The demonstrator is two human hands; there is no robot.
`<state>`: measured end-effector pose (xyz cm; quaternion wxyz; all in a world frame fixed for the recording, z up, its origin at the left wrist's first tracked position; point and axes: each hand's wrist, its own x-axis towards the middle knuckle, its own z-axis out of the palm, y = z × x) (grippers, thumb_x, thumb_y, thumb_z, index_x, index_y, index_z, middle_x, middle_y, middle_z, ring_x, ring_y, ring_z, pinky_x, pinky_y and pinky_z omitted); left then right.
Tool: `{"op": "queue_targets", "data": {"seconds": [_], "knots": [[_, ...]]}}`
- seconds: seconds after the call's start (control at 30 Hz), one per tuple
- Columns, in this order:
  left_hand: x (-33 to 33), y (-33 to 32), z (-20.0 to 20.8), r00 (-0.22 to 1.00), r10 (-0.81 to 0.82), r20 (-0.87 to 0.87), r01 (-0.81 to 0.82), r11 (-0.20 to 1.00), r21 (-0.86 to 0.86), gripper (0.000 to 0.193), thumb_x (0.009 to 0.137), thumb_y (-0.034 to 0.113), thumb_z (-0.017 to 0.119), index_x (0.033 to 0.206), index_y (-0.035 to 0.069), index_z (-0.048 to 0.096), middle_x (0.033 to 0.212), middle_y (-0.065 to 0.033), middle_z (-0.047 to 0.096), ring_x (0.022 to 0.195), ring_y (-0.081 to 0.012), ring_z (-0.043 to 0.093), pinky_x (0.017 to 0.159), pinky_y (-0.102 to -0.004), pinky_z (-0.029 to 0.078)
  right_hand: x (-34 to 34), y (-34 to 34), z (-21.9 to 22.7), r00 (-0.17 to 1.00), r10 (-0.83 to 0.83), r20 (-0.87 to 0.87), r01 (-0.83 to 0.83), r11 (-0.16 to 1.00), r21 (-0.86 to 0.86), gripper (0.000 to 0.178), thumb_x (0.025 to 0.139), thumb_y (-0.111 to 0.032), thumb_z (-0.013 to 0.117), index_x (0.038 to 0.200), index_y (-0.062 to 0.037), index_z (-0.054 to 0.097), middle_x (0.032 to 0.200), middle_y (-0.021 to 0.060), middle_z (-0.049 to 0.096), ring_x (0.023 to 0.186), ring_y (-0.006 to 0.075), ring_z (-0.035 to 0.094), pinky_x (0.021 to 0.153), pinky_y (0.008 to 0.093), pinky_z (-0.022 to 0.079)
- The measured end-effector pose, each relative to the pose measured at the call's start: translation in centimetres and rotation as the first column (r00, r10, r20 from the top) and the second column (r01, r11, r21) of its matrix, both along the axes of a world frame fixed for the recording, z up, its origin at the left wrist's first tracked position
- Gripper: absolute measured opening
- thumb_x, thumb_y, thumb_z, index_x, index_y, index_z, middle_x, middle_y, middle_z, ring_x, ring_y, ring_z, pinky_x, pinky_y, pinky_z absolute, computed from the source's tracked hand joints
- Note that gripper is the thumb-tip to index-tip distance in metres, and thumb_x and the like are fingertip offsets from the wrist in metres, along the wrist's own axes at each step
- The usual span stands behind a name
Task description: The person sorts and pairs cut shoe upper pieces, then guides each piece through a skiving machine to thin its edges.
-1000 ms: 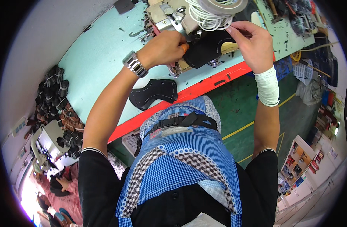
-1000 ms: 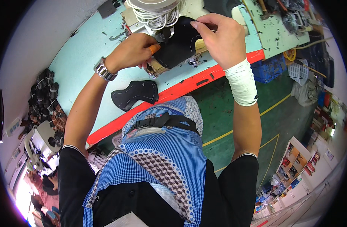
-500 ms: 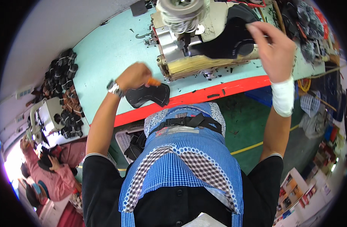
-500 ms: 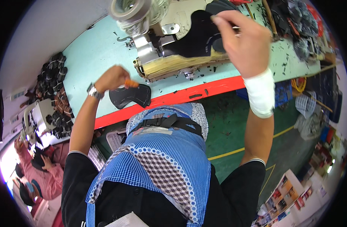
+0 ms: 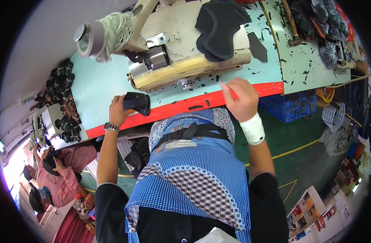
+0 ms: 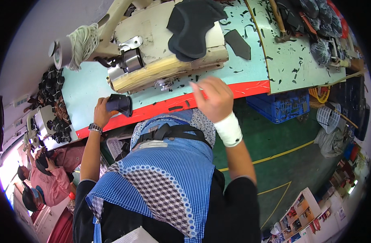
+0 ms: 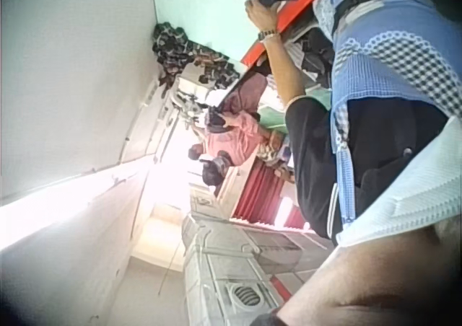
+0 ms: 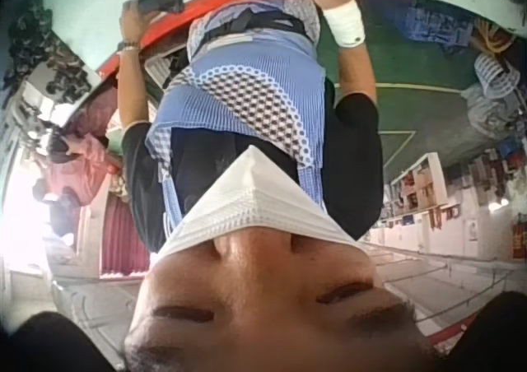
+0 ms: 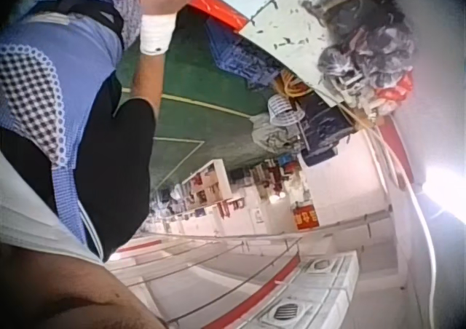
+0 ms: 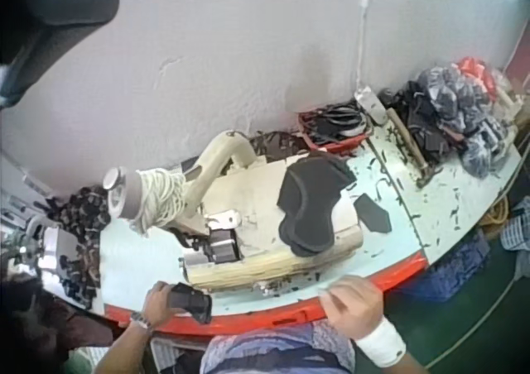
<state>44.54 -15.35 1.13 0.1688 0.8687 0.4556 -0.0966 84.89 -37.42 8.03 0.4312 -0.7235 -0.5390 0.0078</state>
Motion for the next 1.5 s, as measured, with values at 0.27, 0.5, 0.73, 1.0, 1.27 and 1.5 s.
{"op": "queue_targets", "data": {"seconds": [0.27, 0.5, 0.73, 1.0, 1.27, 1.5], "knots": [[2.7, 0.8, 1.1, 0.980, -0.136, -0.146, 0.135, 0.991, -0.017, 0.070, 0.058, 0.024, 0.088, 0.119, 0.005, 0.058, 0.110, -0.0119, 0.060, 0.102, -0.0325, 0.059, 0.088, -0.0441, 0.048, 8.8, -14.8, -24.1, -0.480, -0.313, -0.820, 0.769, 0.299, -0.565, 0.024, 0.092, -0.020, 0.054, 0.099, 0.0012, 0.062, 0.089, 0.0076, 0.066, 0.072, 0.0175, 0.062, 0.061, 0.0296, 0.052], [2.6, 0.3, 0.8, 0.983, -0.101, -0.150, 0.099, 0.995, -0.019, 0.069, 0.059, 0.026, 0.088, 0.117, 0.005, 0.059, 0.110, -0.0119, 0.060, 0.101, -0.0338, 0.060, 0.086, -0.0430, 0.050, 12.0, -11.6, -29.9, -0.531, -0.271, -0.803, 0.638, 0.496, -0.589, 0.027, 0.091, -0.022, 0.055, 0.104, 0.0005, 0.062, 0.092, 0.0082, 0.066, 0.076, 0.0196, 0.064, 0.064, 0.0325, 0.054], [2.9, 0.5, 0.7, 0.975, -0.061, -0.215, 0.052, 0.997, -0.048, 0.067, 0.058, 0.024, 0.088, 0.116, 0.007, 0.059, 0.111, -0.0116, 0.060, 0.100, -0.0335, 0.061, 0.084, -0.0416, 0.051, 11.1, -8.0, -30.6, -0.481, -0.383, -0.789, 0.536, 0.583, -0.610, 0.027, 0.091, -0.023, 0.055, 0.104, 0.0000, 0.063, 0.092, 0.0088, 0.067, 0.077, 0.0200, 0.065, 0.065, 0.0339, 0.055], [3.9, 1.0, 0.7, 0.957, -0.114, -0.265, 0.101, 0.993, -0.060, 0.068, 0.057, 0.027, 0.089, 0.115, 0.007, 0.059, 0.110, -0.0111, 0.060, 0.101, -0.0326, 0.060, 0.085, -0.0423, 0.050, 11.2, -8.5, -30.1, -0.389, -0.478, -0.788, 0.452, 0.646, -0.615, 0.027, 0.092, -0.023, 0.056, 0.103, -0.0005, 0.063, 0.092, 0.0094, 0.067, 0.077, 0.0205, 0.066, 0.066, 0.0355, 0.056], [2.5, 1.2, 2.0, 0.921, -0.380, -0.083, 0.389, 0.898, 0.208, 0.055, 0.068, 0.028, 0.082, 0.113, 0.006, 0.060, 0.104, -0.0146, 0.064, 0.098, -0.0311, 0.061, 0.094, -0.0462, 0.042, 5.0, -9.7, -24.0, -0.218, -0.590, -0.778, 0.444, 0.650, -0.617, 0.026, 0.092, -0.024, 0.056, 0.103, -0.0010, 0.064, 0.092, 0.0101, 0.068, 0.078, 0.0210, 0.066, 0.067, 0.0371, 0.057], [5.1, 3.2, 9.7, 0.898, -0.437, 0.062, 0.422, 0.808, -0.411, 0.024, 0.071, 0.022, 0.077, 0.076, 0.003, 0.064, 0.079, -0.0169, 0.064, 0.076, -0.0343, 0.062, 0.069, -0.0430, 0.048, -7.0, -8.5, -10.6, 0.708, -0.584, -0.397, 0.200, 0.705, -0.680, 0.026, 0.089, -0.023, 0.066, 0.091, 0.0024, 0.069, 0.080, 0.0135, 0.072, 0.074, 0.0218, 0.070, 0.070, 0.0332, 0.055]]}}
